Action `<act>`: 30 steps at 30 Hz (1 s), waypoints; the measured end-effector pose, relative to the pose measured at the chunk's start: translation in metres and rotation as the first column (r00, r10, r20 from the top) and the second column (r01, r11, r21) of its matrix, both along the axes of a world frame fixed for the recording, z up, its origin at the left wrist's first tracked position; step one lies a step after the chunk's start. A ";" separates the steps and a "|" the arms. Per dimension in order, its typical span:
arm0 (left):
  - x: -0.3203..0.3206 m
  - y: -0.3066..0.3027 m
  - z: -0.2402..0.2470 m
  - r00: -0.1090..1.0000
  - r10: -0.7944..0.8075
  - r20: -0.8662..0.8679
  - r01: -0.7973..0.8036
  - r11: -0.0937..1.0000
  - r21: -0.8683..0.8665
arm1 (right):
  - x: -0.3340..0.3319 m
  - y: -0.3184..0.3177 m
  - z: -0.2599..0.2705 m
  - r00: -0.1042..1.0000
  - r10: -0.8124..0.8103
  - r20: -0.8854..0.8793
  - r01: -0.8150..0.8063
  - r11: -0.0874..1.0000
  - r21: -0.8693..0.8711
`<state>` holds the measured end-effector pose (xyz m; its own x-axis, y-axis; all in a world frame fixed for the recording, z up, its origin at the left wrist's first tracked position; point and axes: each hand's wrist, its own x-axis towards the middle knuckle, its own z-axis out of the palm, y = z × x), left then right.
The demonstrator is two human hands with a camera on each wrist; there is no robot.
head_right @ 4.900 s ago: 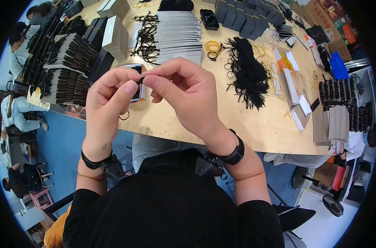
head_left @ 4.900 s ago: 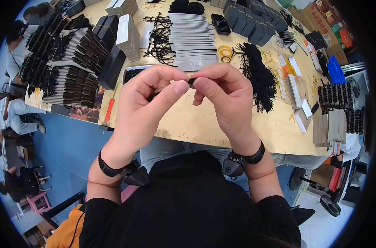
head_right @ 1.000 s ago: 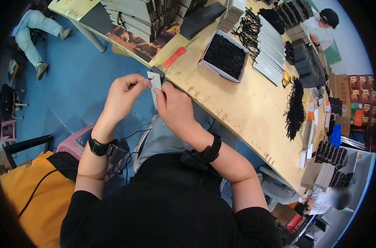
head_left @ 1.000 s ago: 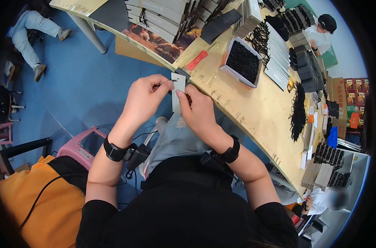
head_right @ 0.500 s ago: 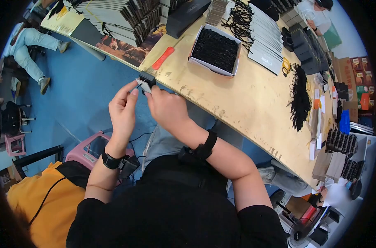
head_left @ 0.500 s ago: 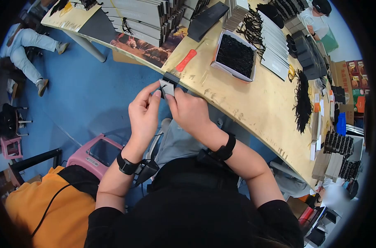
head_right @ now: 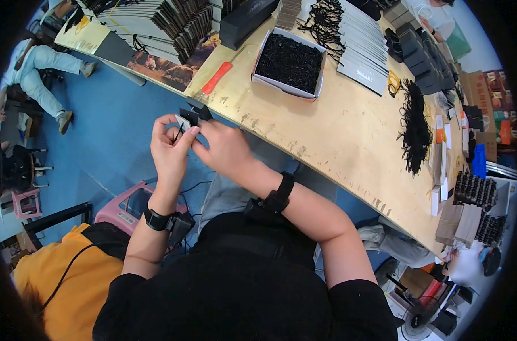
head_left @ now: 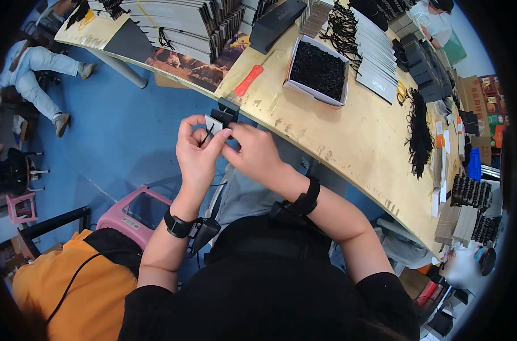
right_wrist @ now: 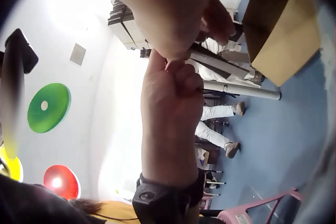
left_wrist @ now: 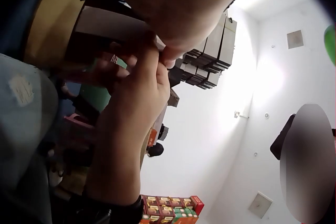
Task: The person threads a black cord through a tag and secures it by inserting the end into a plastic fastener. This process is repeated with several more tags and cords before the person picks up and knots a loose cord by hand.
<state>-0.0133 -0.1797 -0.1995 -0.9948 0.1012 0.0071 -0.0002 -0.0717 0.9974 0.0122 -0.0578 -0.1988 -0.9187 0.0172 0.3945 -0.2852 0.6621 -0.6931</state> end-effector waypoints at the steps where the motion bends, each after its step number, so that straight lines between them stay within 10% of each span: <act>1: 0.000 -0.001 0.001 1.000 0.001 -0.001 -0.001 1.000 -0.002 | 0.000 0.000 -0.002 1.000 0.001 -0.001 -0.001 1.000 -0.002; 10: 0.007 -0.014 0.001 0.990 -0.121 0.073 0.114 0.990 0.087 | 0.003 -0.007 0.003 0.906 0.278 0.320 -0.012 0.772 -0.636; 12: 0.010 -0.015 0.006 0.989 -0.147 0.024 0.144 0.985 0.098 | 0.002 -0.008 -0.010 0.992 0.105 0.075 -0.094 0.986 -0.139; 15: 0.009 -0.036 0.009 0.945 -0.326 0.009 0.325 0.945 0.027 | 0.006 -0.003 -0.011 0.992 0.119 -0.031 -0.114 0.985 0.131; 22: 0.009 -0.050 0.008 0.939 -0.341 0.045 0.334 0.935 0.121 | 0.016 0.005 0.010 0.946 0.319 0.058 -0.324 0.928 0.183; 24: 0.012 -0.042 0.031 0.947 -0.321 0.017 0.318 0.942 0.105 | 0.022 0.009 0.041 0.904 0.358 0.234 -0.232 0.870 -0.435; 25: 0.014 -0.037 0.044 0.954 -0.301 -0.005 0.300 0.950 0.090 | 0.024 0.011 0.057 0.848 0.424 0.318 -0.019 0.625 -0.781; 30: 0.016 -0.017 0.086 0.902 -0.401 -0.161 0.409 0.912 0.020 | 0.021 0.036 0.105 0.822 0.477 0.311 0.077 0.448 -0.891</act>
<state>0.0028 -0.1966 -0.1136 -0.8549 0.4905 0.1692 0.1091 -0.1488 0.9828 0.0331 -0.0218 -0.0942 -0.9766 -0.1319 -0.1699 0.2071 -0.3634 -0.9083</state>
